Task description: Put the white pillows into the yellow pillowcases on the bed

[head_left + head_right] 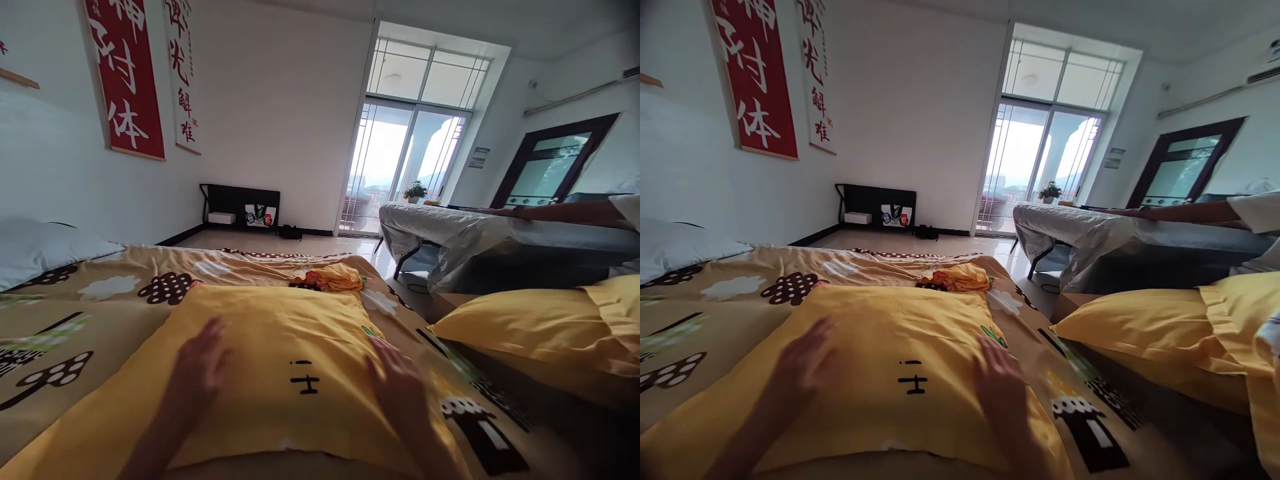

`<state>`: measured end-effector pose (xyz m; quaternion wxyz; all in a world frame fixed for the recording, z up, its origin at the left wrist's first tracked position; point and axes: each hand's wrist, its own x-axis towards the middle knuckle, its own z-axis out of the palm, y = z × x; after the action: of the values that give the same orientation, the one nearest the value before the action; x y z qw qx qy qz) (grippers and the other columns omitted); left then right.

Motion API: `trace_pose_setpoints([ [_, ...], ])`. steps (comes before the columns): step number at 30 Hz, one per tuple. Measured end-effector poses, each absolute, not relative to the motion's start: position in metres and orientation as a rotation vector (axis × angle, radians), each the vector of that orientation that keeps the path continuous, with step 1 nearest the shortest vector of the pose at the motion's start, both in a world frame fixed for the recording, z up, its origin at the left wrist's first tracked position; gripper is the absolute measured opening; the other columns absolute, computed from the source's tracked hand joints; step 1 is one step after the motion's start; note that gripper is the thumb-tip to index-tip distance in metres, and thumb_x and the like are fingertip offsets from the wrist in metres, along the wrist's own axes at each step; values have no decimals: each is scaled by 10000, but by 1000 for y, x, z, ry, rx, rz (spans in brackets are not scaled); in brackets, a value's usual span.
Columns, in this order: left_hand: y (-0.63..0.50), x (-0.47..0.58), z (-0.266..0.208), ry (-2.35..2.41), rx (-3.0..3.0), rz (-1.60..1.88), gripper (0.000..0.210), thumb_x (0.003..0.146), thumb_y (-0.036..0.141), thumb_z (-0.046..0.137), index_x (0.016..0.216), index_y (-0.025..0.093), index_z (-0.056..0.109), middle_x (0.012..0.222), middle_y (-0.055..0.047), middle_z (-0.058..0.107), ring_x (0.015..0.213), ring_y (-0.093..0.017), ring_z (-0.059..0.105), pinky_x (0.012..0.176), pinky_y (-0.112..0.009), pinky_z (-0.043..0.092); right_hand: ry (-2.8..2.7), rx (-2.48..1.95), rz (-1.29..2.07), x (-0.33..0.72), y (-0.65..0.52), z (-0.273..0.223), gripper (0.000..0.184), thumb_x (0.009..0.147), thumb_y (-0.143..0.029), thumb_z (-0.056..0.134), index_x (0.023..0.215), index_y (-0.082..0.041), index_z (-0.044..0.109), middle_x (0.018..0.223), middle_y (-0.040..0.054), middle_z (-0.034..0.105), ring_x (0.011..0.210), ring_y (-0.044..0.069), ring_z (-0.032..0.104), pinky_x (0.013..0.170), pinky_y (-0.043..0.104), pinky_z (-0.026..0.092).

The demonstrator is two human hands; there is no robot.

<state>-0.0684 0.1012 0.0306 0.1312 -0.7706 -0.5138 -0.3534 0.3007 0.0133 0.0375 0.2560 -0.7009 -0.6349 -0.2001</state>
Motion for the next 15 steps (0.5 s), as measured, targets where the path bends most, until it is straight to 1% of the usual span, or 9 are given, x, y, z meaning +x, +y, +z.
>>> trace_pose_setpoints([
  [1, 108, -33, 45, -1449, -2358, -959, 468, 930, 323, 312, 1348, 205, 488, 1462, -74, 441, 1366, -235, 376, 1082, -412, 356, -1819, -1793, -497, 271, 30, 46, 481, 964, -419, 313, 1302, -180, 558, 1324, 115, 570, 1254, 255, 498, 1023, 411, 403],
  [3, 123, 23, 63, -1394, -2562, -825, 501, 934, 250, 287, 1420, 204, 398, 1521, -54, 338, 1416, -196, 278, 1121, -418, 301, -1983, -1677, -326, 224, 60, 52, 527, 969, -471, 331, 1430, -226, 405, 1478, 64, 398, 1376, 227, 338, 1105, 426, 309],
  [6, 145, 40, 56, -1397, -2749, -593, 498, 956, 349, 291, 1439, 258, 371, 1540, -26, 290, 1429, -201, 243, 1151, -455, 234, -2084, -1737, -36, 208, 85, 31, 547, 976, -501, 312, 1472, -270, 315, 1537, 29, 264, 1422, 209, 231, 1143, 461, 227],
  [8, 157, 1, 32, -1487, -2741, -492, 515, 952, 446, 277, 1442, 311, 360, 1544, 6, 276, 1436, -210, 223, 1154, -467, 217, -2085, -1829, 65, 233, 81, 3, 569, 981, -514, 271, 1486, -251, 281, 1549, 28, 221, 1433, 198, 190, 1153, 443, 213],
  [9, 162, -30, 16, -1611, -2656, -479, 550, 946, 453, 258, 1464, 278, 320, 1550, -10, 261, 1441, -214, 205, 1146, -463, 236, -2058, -1884, 62, 251, 74, -12, 589, 982, -520, 250, 1495, -232, 256, 1554, 32, 198, 1438, 193, 168, 1160, 428, 203],
  [11, 167, -102, -20, -1849, -2501, -414, 597, 921, 445, 254, 1475, 229, 301, 1539, -45, 286, 1426, -235, 252, 1116, -484, 290, -1995, -1995, -16, 286, 54, -38, 612, 977, -535, 236, 1500, -217, 234, 1555, 27, 189, 1441, 195, 151, 1171, 435, 170],
  [13, 162, -171, -53, -1947, -2337, -423, 616, 887, 437, 267, 1468, 240, 321, 1524, -34, 324, 1408, -254, 295, 1085, -510, 335, -1956, -2062, -131, 311, 32, -58, 608, 971, -539, 243, 1500, -239, 225, 1551, 10, 206, 1439, 206, 162, 1174, 471, 145],
  [14, 157, -201, -67, -1913, -2328, -449, 623, 860, 419, 298, 1453, 238, 360, 1491, -34, 390, 1382, -245, 349, 1066, -467, 378, -1935, -2082, -195, 320, 22, -66, 603, 968, -538, 252, 1499, -253, 225, 1548, 2, 216, 1438, 214, 170, 1169, 488, 149],
  [15, 150, -226, -79, -1867, -2307, -497, 610, 834, 398, 321, 1422, 267, 415, 1434, -17, 478, 1343, -226, 413, 1047, -415, 412, -1909, -2099, -255, 326, 14, -73, 602, 964, -537, 263, 1499, -263, 227, 1546, -1, 225, 1436, 224, 179, 1161, 499, 169],
])
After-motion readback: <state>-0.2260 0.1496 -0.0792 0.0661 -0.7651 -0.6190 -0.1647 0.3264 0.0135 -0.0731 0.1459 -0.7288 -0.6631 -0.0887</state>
